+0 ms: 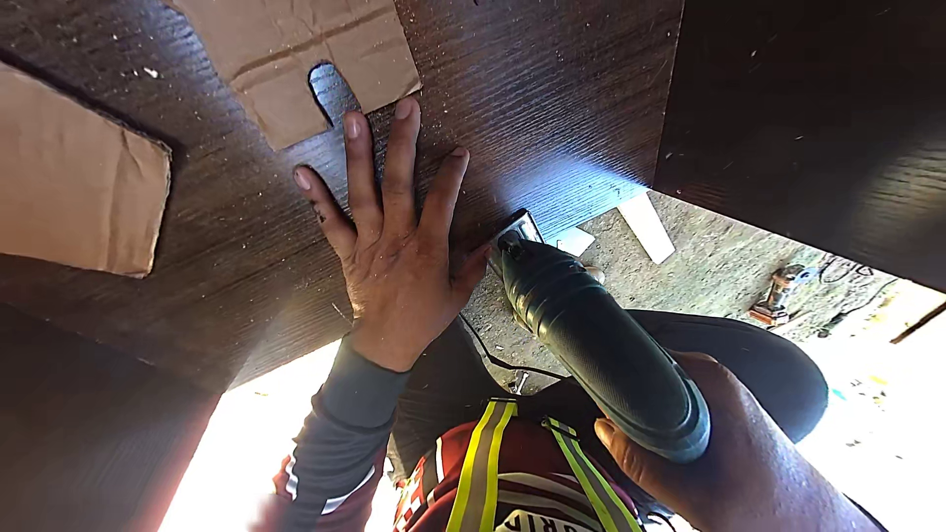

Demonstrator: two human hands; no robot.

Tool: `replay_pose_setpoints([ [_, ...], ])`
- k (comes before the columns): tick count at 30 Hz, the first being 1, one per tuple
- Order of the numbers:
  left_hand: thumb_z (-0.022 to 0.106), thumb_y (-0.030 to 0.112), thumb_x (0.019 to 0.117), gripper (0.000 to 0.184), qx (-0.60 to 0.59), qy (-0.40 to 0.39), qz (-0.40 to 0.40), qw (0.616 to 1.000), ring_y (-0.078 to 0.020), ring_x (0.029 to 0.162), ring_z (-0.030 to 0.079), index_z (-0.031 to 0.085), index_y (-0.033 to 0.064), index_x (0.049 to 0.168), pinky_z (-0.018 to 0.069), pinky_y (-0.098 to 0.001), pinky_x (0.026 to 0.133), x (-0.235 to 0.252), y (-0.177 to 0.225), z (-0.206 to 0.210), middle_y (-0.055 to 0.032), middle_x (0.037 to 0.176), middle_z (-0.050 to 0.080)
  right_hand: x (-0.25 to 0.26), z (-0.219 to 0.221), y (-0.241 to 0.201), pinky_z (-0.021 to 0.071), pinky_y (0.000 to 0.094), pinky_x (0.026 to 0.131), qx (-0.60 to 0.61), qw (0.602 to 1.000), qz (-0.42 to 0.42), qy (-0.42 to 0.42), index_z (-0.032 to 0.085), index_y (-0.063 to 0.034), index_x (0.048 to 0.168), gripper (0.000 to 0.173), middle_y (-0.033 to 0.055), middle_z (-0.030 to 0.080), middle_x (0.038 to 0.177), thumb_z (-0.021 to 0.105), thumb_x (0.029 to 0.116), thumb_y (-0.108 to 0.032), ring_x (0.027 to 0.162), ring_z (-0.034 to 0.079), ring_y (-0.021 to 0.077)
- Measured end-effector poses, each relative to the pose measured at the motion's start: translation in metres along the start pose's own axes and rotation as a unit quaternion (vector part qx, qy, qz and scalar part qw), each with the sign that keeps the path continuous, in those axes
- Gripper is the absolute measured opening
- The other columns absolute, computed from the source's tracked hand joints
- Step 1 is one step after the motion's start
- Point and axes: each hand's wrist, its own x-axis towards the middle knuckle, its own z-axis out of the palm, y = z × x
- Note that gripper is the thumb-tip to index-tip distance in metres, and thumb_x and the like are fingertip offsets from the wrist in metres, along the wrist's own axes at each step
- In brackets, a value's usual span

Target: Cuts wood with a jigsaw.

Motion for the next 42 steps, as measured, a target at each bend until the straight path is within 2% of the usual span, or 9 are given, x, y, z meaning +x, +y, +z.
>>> replay_pose_setpoints([
  [5,0.068,0.065,0.0806,0.084,-0.007,-0.005,-0.003,1.0,-0.0423,0.159,0.0,0.052,0.0211,0.151,-0.0094,-0.0764,0.118,0.0,0.001,-0.001,-0.0132,0.172,0.018,0.008,-0.013,0.001,0.0503,0.0059,0.074,-0.073,0.996,-0.04,-0.024,0.065,-0.0094,0.099,0.034,-0.0051,0.069,0.085,0.075,0.0757,-0.033,0.083,0.062,-0.0125],
  [13,0.072,0.065,0.078,0.087,-0.015,-0.014,-0.007,1.0,-0.0418,0.159,-0.002,0.052,0.0221,0.151,-0.0107,-0.0758,0.118,0.002,0.002,-0.003,-0.0114,0.173,0.015,0.019,-0.029,-0.003,0.0506,0.0098,0.072,-0.144,0.985,-0.059,-0.071,0.066,-0.0111,0.098,0.034,-0.0037,0.069,0.084,0.072,0.075,-0.036,0.082,0.062,-0.0084],
  [17,0.073,0.063,0.0776,0.088,-0.019,-0.014,-0.005,1.0,-0.0429,0.159,-0.004,0.051,0.0216,0.152,-0.0112,-0.0765,0.117,0.001,0.002,-0.003,-0.0114,0.174,0.012,0.024,-0.035,-0.005,0.0502,0.0106,0.067,-0.169,0.979,-0.066,-0.091,0.066,-0.0132,0.095,0.031,-0.0053,0.067,0.08,0.072,0.0741,-0.036,0.077,0.062,-0.0086],
  [20,0.074,0.064,0.0769,0.089,-0.018,-0.018,-0.006,1.0,-0.043,0.159,-0.001,0.051,0.0211,0.152,-0.0096,-0.0763,0.118,0.0,0.002,-0.004,-0.0115,0.174,0.013,0.029,-0.041,-0.008,0.0499,0.0149,0.064,-0.21,0.969,-0.077,-0.109,0.066,-0.0147,0.093,0.03,-0.0051,0.066,0.078,0.069,0.0742,-0.038,0.074,0.062,-0.0053],
  [24,0.076,0.061,0.0757,0.088,-0.01,-0.022,-0.013,1.0,-0.0391,0.16,-0.004,0.051,0.0237,0.152,-0.0131,-0.0748,0.118,0.001,0.003,-0.001,-0.0078,0.175,0.009,0.038,-0.051,-0.014,0.0494,0.0222,0.057,-0.265,0.95,-0.087,-0.142,0.065,-0.0186,0.088,0.026,-0.0067,0.063,0.073,0.065,0.0744,-0.041,0.069,0.061,-0.0014],
  [28,0.072,0.063,0.077,0.09,0.005,-0.038,-0.022,0.999,-0.0396,0.16,-0.003,0.047,0.0254,0.154,-0.0108,-0.0766,0.117,0.003,0.007,-0.001,-0.0072,0.175,0.01,0.047,-0.06,-0.018,0.0508,0.025,0.059,-0.291,0.938,-0.088,-0.169,0.066,-0.0206,0.089,0.026,-0.0081,0.063,0.075,0.064,0.0742,-0.041,0.072,0.062,-0.0009],
  [32,0.07,0.071,0.074,0.094,0.02,-0.052,-0.026,0.998,-0.0384,0.16,-0.004,0.045,0.0313,0.155,-0.0103,-0.0775,0.115,0.005,0.006,-0.001,-0.0039,0.175,0.007,0.049,-0.061,-0.021,0.0483,0.019,0.059,-0.296,0.935,-0.075,-0.18,0.065,-0.0213,0.088,0.023,-0.0115,0.062,0.075,0.065,0.0716,-0.037,0.072,0.059,-0.0075],
  [37,0.074,0.065,0.0737,0.093,0.011,-0.067,-0.026,0.997,-0.0382,0.16,-0.005,0.044,0.0316,0.155,-0.0108,-0.0781,0.115,0.007,0.006,-0.005,-0.0028,0.175,0.005,0.037,-0.051,-0.016,0.0478,0.0082,0.069,-0.232,0.96,-0.053,-0.147,0.066,-0.0187,0.094,0.028,-0.0138,0.064,0.081,0.068,0.0699,-0.033,0.079,0.058,-0.0148],
  [42,0.075,0.063,0.0736,0.093,0.005,-0.062,-0.027,0.998,-0.039,0.16,-0.005,0.044,0.0299,0.155,-0.0115,-0.0776,0.115,0.007,0.006,-0.004,-0.0038,0.175,0.005,0.025,-0.043,-0.006,0.0502,0.0067,0.072,-0.172,0.977,-0.036,-0.12,0.066,-0.0189,0.098,0.029,-0.0154,0.066,0.085,0.071,0.0716,-0.032,0.081,0.06,-0.0155],
])
